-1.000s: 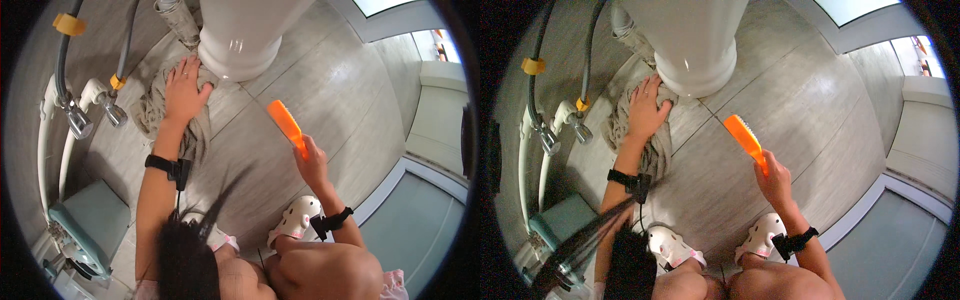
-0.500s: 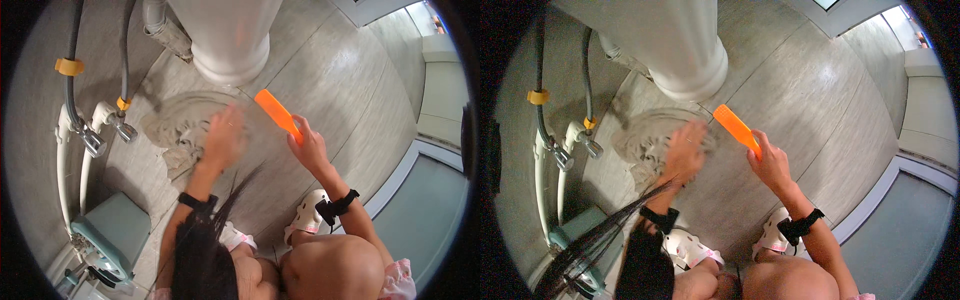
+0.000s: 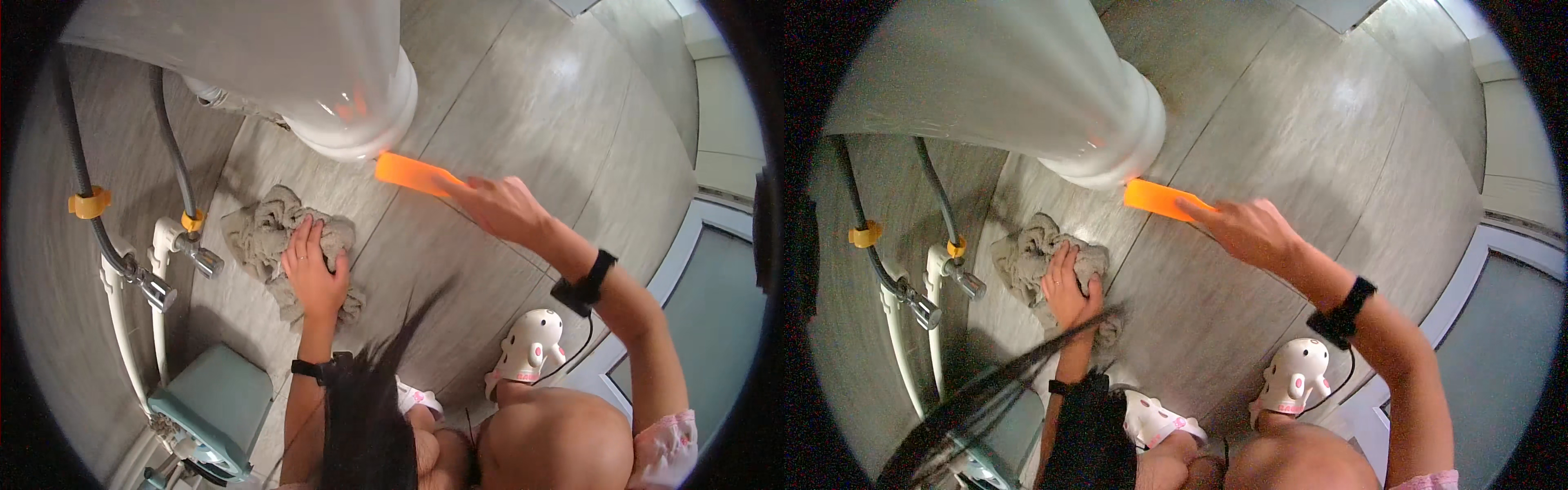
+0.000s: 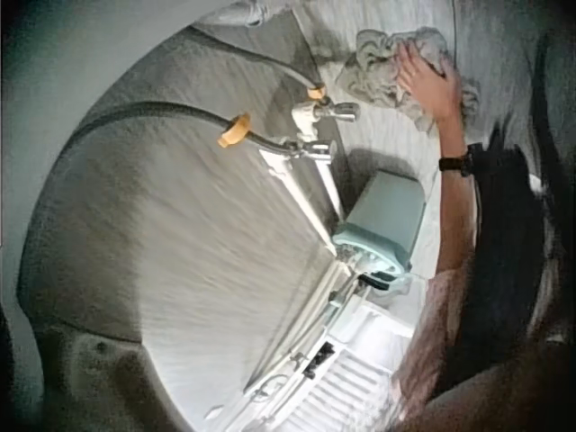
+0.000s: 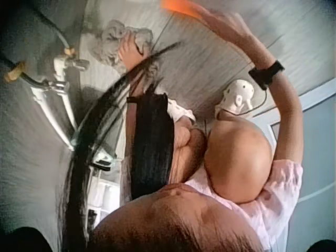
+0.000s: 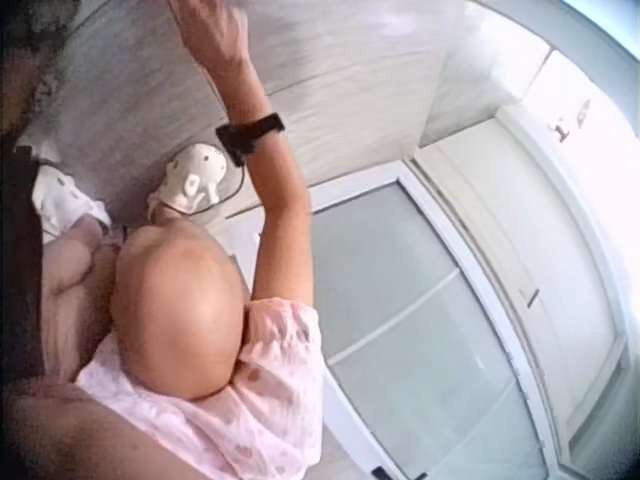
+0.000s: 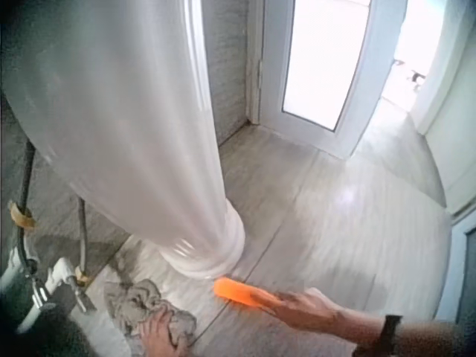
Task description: Cleaning the floor and pipes under a pedestal sink using a brush and a cloth.
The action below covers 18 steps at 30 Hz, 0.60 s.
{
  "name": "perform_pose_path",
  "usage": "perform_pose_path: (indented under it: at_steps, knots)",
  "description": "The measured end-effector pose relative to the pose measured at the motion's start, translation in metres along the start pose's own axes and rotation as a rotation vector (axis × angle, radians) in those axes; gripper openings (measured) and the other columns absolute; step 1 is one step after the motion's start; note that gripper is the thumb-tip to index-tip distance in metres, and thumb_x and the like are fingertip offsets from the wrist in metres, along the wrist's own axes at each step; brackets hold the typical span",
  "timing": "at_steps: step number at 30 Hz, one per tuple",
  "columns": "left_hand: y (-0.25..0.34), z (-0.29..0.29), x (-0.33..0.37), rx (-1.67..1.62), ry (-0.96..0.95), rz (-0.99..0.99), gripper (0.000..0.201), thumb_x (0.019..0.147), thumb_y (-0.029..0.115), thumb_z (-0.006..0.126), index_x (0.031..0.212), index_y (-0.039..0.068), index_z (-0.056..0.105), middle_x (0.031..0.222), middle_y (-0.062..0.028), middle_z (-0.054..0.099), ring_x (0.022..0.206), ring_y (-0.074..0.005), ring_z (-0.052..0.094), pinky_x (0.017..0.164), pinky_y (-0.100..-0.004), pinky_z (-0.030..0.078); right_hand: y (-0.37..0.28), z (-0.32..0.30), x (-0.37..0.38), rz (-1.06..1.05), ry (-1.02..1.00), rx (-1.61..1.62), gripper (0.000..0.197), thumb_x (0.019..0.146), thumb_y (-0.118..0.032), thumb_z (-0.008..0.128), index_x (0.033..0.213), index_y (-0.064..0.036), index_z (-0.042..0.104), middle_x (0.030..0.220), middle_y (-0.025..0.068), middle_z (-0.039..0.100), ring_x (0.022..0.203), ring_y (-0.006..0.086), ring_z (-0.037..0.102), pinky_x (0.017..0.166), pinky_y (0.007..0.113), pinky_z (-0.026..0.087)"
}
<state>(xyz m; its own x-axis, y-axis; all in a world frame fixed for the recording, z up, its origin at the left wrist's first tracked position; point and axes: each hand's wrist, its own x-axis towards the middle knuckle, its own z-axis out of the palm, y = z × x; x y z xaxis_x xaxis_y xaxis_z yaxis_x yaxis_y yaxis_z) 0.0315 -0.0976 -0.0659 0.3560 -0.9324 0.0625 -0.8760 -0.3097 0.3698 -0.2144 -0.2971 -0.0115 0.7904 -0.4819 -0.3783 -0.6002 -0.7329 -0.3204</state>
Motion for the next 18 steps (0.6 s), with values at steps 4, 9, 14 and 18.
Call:
perform_pose_path:
  at_steps: [4,9,14,18]
  knots:
    - [0.006,0.005,0.007,-0.043,0.017,0.038,0.055,0.074,0.019,0.060,0.126,0.004,0.049,0.136,-0.0110,0.047,0.124,-0.0319,0.042,0.101,-0.0469,0.027,-0.004,-0.011,0.036,-0.182,-0.007,-0.116,0.048,0.092,-0.018,0.049,0.137,-0.0268,0.036,0.082,0.0091,0.063,0.068,0.0264,0.066,0.053,0.038,0.052]
    - [-0.001,0.001,0.000,-0.021,0.044,0.052,0.054,0.073,0.018,0.062,0.125,0.006,0.051,0.135,-0.0111,0.048,0.122,-0.0314,0.043,0.101,-0.0461,0.028,0.034,-0.024,0.021,-0.211,0.052,-0.220,0.054,0.091,-0.016,0.049,0.140,-0.0305,0.033,0.080,0.0076,0.063,0.069,0.0260,0.067,0.057,0.039,0.054]
    - [0.004,-0.012,0.004,0.131,0.082,0.020,0.052,0.072,0.018,0.062,0.122,0.006,0.053,0.134,-0.0100,0.048,0.122,-0.0306,0.043,0.101,-0.0459,0.029,0.022,-0.003,0.030,-0.309,0.048,-0.211,0.057,0.090,-0.017,0.051,0.142,-0.0324,0.032,0.087,0.0052,0.063,0.081,0.0209,0.066,0.064,0.036,0.053]
    - [0.001,0.009,0.008,0.071,0.026,0.059,0.052,0.073,0.018,0.061,0.123,0.005,0.052,0.135,-0.0105,0.048,0.123,-0.0305,0.042,0.103,-0.0459,0.027,0.018,0.019,0.052,-0.346,0.194,-0.304,0.064,0.087,-0.016,0.052,0.144,-0.0332,0.029,0.086,0.0043,0.063,0.073,0.0182,0.066,0.061,0.032,0.054]
